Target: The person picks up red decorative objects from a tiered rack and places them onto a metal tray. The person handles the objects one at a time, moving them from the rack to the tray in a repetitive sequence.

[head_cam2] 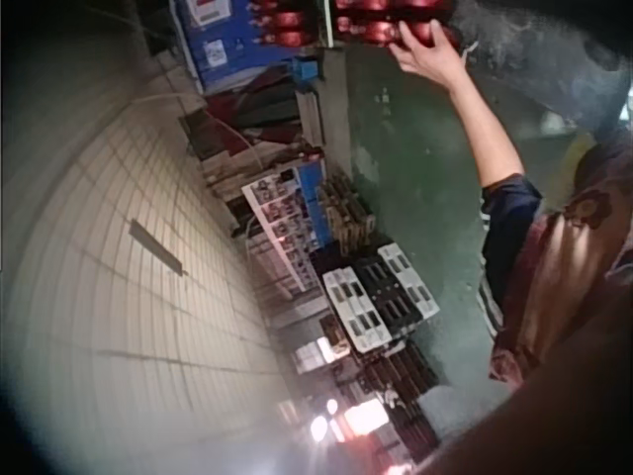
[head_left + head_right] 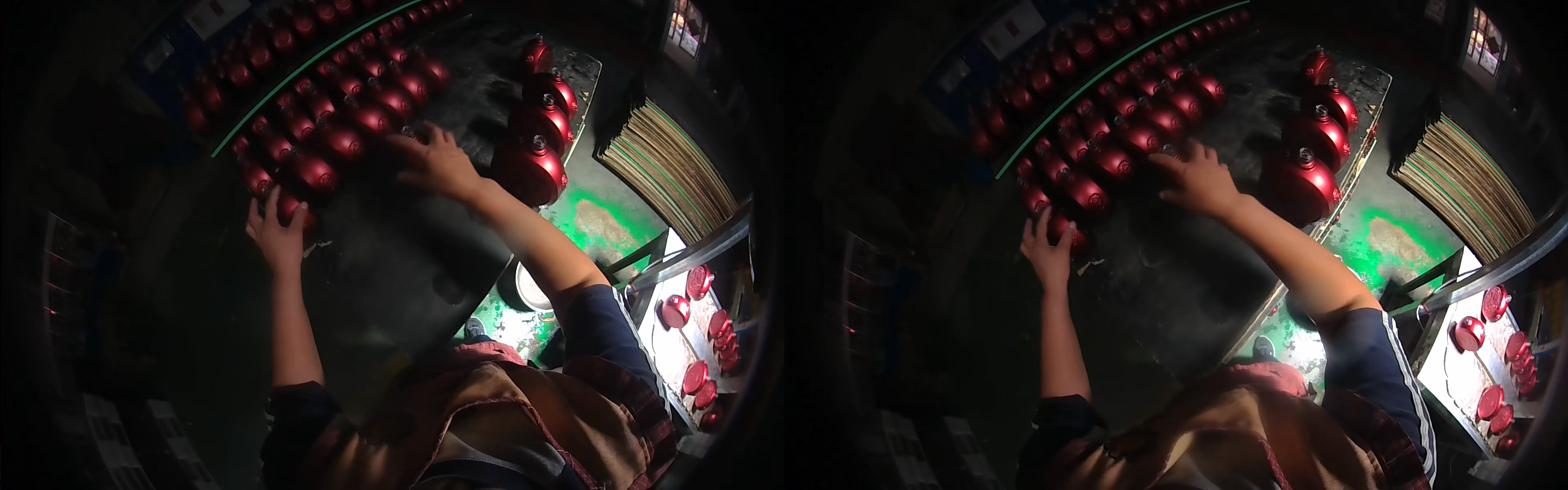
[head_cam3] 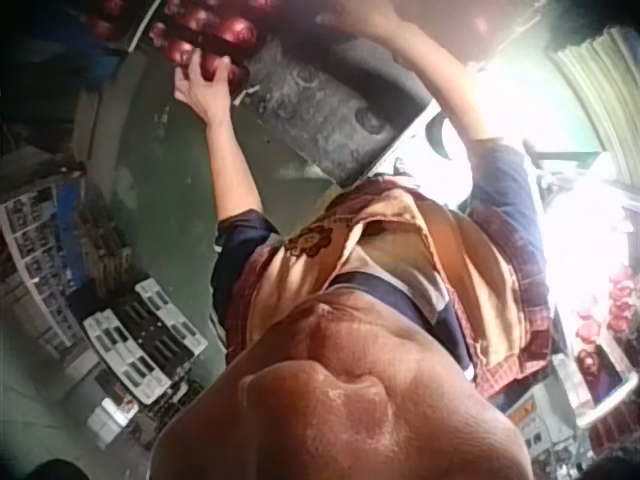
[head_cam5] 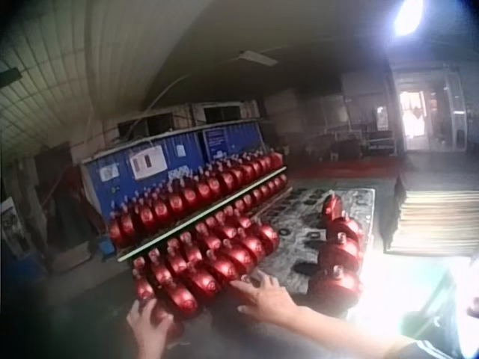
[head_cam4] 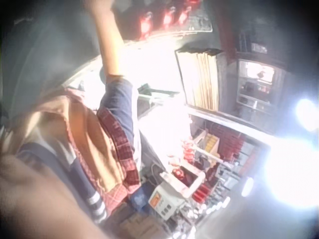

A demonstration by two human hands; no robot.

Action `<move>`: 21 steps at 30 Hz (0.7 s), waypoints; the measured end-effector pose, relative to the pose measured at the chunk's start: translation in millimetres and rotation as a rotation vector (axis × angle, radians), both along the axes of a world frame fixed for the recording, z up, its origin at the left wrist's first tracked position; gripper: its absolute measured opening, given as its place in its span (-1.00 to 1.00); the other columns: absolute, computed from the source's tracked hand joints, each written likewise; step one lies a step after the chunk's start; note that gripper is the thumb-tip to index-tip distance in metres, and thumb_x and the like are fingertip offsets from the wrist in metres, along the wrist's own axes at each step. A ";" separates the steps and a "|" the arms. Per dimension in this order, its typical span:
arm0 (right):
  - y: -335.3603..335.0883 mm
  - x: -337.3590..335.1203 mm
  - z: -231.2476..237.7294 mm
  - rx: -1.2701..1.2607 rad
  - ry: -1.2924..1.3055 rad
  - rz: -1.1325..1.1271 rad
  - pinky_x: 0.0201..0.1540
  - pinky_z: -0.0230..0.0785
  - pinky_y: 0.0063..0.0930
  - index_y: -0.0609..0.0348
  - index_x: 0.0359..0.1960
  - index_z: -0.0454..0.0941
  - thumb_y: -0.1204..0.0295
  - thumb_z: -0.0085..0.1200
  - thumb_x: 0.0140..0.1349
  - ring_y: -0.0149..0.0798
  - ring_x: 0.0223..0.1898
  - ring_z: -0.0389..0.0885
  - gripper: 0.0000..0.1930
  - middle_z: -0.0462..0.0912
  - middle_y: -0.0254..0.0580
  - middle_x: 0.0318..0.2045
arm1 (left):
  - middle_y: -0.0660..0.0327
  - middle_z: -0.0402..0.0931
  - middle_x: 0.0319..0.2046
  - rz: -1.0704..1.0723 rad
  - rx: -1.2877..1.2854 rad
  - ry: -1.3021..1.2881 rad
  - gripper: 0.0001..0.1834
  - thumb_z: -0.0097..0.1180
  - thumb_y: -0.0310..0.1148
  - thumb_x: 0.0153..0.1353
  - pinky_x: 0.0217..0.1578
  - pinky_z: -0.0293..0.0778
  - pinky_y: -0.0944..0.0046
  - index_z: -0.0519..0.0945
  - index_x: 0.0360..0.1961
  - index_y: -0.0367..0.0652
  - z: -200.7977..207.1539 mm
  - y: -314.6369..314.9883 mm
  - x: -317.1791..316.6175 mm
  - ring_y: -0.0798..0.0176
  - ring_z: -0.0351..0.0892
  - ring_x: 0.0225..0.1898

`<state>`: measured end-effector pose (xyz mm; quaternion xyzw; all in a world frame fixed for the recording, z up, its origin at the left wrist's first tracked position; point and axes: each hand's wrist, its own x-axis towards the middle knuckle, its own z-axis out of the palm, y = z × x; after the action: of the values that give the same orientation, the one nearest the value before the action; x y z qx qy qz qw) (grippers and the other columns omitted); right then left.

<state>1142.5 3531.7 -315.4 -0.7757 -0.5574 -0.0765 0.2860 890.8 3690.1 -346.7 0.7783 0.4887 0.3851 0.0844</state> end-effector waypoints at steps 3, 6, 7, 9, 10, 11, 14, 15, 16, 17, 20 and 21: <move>13.3 4.7 -11.3 -0.114 0.137 -0.012 0.15 0.41 -0.04 -0.46 0.26 0.35 0.34 0.21 0.15 0.22 0.21 0.34 -0.39 0.31 0.13 0.19 | -0.04 0.10 0.37 0.023 -0.123 0.072 -0.29 0.37 -0.14 0.01 0.20 0.32 -0.07 0.42 0.24 0.36 -6.8 11.1 9.3 -0.24 0.22 0.29; -3.5 10.0 -20.6 0.100 0.148 0.130 0.12 0.42 -0.02 -0.43 0.26 0.35 0.40 0.19 0.14 0.22 0.19 0.34 -0.38 0.33 0.12 0.15 | 0.04 0.11 0.38 0.003 -0.076 0.016 -0.30 0.29 -0.27 -0.02 0.18 0.36 -0.02 0.42 0.22 0.38 -11.0 -1.4 5.0 -0.17 0.28 0.28; -11.0 12.3 -23.6 0.150 0.154 0.155 0.15 0.40 -0.04 -0.40 0.26 0.35 0.41 0.19 0.13 0.21 0.20 0.34 -0.38 0.32 0.13 0.17 | 0.09 0.11 0.38 -0.018 -0.090 -0.013 -0.28 0.23 -0.34 -0.07 0.17 0.37 0.03 0.42 0.21 0.40 -13.1 -6.3 2.6 -0.13 0.31 0.28; -24.1 15.0 -30.5 0.103 0.193 0.125 0.19 0.36 -0.08 -0.37 0.26 0.36 0.42 0.20 0.13 0.19 0.21 0.33 -0.38 0.32 0.12 0.18 | 0.08 0.12 0.38 -0.007 -0.191 0.001 -0.31 0.26 -0.32 -0.04 0.17 0.37 0.03 0.43 0.20 0.39 -18.9 -10.2 -0.5 -0.14 0.30 0.28; -30.9 14.5 -33.3 0.116 0.203 0.127 0.21 0.34 -0.09 -0.36 0.26 0.37 0.43 0.20 0.13 0.18 0.22 0.32 -0.38 0.32 0.12 0.19 | 0.07 0.12 0.38 -0.004 -0.205 0.007 -0.32 0.28 -0.31 -0.02 0.16 0.37 0.04 0.43 0.19 0.39 -21.7 -8.9 -2.6 -0.15 0.30 0.28; -38.5 12.0 -36.0 0.156 0.256 0.147 0.24 0.30 -0.11 -0.30 0.27 0.37 0.44 0.21 0.13 0.15 0.24 0.31 -0.38 0.32 0.10 0.19 | 0.06 0.14 0.36 -0.025 -0.124 -0.052 -0.34 0.29 -0.31 -0.01 0.17 0.37 0.04 0.45 0.18 0.38 -24.5 -6.1 -5.5 -0.15 0.30 0.28; -80.2 -7.5 -37.8 0.293 0.362 0.221 0.31 0.20 -0.18 -0.13 0.28 0.38 0.46 0.23 0.12 0.07 0.28 0.28 -0.37 0.33 0.04 0.20 | 0.00 0.31 0.24 -0.118 0.098 -0.190 -0.44 0.34 -0.31 0.07 0.20 0.30 0.05 0.51 0.14 0.25 -29.7 1.1 -26.9 -0.13 0.34 0.26; -103.2 -17.8 -37.5 0.350 0.373 0.228 0.32 0.17 -0.19 -0.07 0.28 0.37 0.46 0.24 0.12 0.04 0.29 0.28 -0.37 0.33 0.01 0.20 | 0.02 0.34 0.22 -0.197 0.116 -0.224 -0.45 0.33 -0.34 0.09 0.22 0.28 0.06 0.51 0.15 0.13 -27.6 3.7 -36.2 -0.08 0.35 0.24; -127.4 -29.9 -36.8 0.384 0.382 0.243 0.33 0.15 -0.21 -0.01 0.29 0.37 0.47 0.24 0.11 0.00 0.30 0.27 -0.36 0.34 -0.01 0.19 | 0.03 0.37 0.19 -0.234 0.092 -0.293 -0.45 0.32 -0.37 0.10 0.24 0.25 0.08 0.50 0.17 0.01 -26.2 2.6 -46.0 -0.03 0.36 0.23; -160.5 -42.3 -36.3 0.407 0.498 0.231 0.36 0.11 -0.22 0.09 0.28 0.37 0.47 0.25 0.11 -0.09 0.30 0.29 -0.37 0.35 -0.05 0.22 | 0.06 0.38 0.20 -0.319 -0.015 -0.466 -0.45 0.31 -0.39 0.11 0.24 0.25 0.09 0.49 0.17 -0.08 -28.0 -9.0 -61.9 0.02 0.36 0.22; -269.4 -69.9 -41.8 0.814 1.095 0.086 0.33 0.14 -0.22 0.06 0.30 0.33 0.40 0.23 0.11 -0.11 0.23 0.33 -0.35 0.35 -0.11 0.19 | 0.06 0.33 0.24 -0.506 -0.299 -0.802 -0.41 0.26 -0.41 0.15 0.24 0.28 0.04 0.43 0.23 -0.21 -31.8 -72.9 -90.3 0.03 0.34 0.23; -299.7 -74.5 -48.0 0.882 1.143 0.018 0.31 0.17 -0.21 0.05 0.32 0.27 0.36 0.21 0.13 -0.17 0.23 0.32 -0.32 0.34 -0.14 0.21 | 0.01 0.27 0.28 -0.613 -0.370 -0.870 -0.38 0.20 -0.38 0.19 0.25 0.28 -0.04 0.35 0.29 -0.20 -35.7 -95.8 -85.4 -0.07 0.28 0.28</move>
<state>1067.9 3232.0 -363.4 -0.5021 -0.2443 0.1260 0.8200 805.4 3594.3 -382.4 0.6265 0.2201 0.5361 0.5212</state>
